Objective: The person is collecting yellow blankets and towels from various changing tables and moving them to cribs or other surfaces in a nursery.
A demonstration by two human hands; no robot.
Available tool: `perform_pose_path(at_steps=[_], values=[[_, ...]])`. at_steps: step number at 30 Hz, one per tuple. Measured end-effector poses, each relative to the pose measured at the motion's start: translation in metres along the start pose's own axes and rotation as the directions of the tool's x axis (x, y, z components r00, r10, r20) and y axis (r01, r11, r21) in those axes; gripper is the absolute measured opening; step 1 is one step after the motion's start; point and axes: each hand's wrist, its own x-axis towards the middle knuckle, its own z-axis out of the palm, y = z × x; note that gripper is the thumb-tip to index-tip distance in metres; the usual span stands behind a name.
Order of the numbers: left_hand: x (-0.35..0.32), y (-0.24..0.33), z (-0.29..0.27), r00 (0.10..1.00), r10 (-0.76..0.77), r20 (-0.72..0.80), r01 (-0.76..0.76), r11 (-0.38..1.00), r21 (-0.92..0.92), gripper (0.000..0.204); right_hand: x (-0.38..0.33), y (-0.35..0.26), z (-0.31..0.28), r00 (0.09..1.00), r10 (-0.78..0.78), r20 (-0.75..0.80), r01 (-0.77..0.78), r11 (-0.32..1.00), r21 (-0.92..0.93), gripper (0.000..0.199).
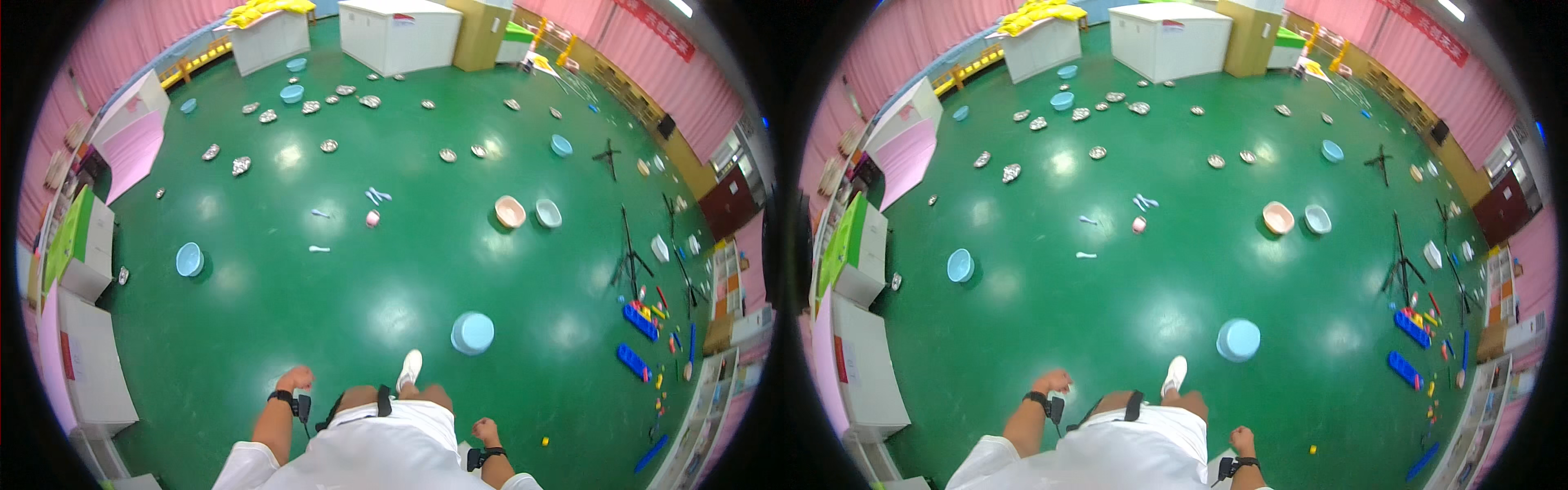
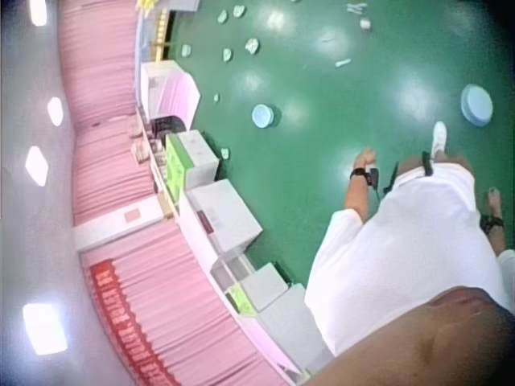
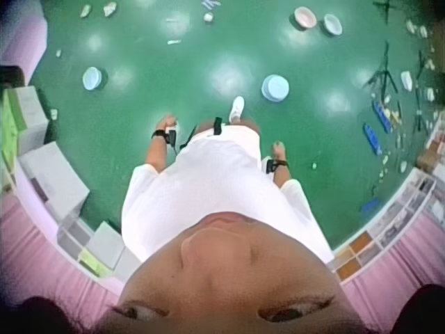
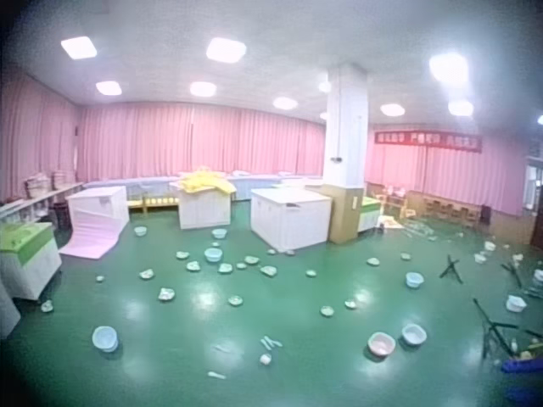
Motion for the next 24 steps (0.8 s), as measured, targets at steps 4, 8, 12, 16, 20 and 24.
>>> perform_pose_path(at_steps=[4, 8, 12, 16, 20, 24], values=[[0.029, 0.054, -0.012, 0.997, -0.039, 0.065, 0.05, 0.982, -0.182, 0.02, 0.129, -0.17, -0.047, 0.991, -0.134, 0.015, 0.134, 0.966, -0.221, 0.014], [0.066, 0.069, -0.028, 0.991, 0.092, -0.092, -0.109, 0.973, -0.201, 0.019, 0.243, -0.319, -0.063, 0.964, -0.242, 0.106, 0.26, 0.94, -0.219, 0.018], [0.102, 0.059, -0.039, 0.99, -0.134, -0.04, 0.093, 0.847, -0.523, 0.024, 0.324, -0.452, -0.03, 0.895, -0.412, 0.168, 0.44, 0.758, -0.481, 0.022], [0.136, 0.071, -0.097, 0.959, -0.283, 0.0, 0.257, 0.873, -0.416, 0.023, 0.355, -0.559, 0.029, 0.825, -0.413, 0.386, 0.565, 0.628, -0.536, 0.025], [0.204, 0.047, -0.176, 0.965, -0.25, 0.08, 0.263, 0.903, -0.341, 0.022, 0.383, -0.624, 0.091, 0.827, -0.297, 0.478, 0.529, 0.699, -0.48, 0.024], [0.259, 0.112, -0.299, 0.967, 0.067, -0.245, -0.072, 0.997, -0.013, 0.032, 0.413, -0.669, 0.125, 0.802, -0.294, 0.519, 0.575, 0.615, -0.54, 0.024]])
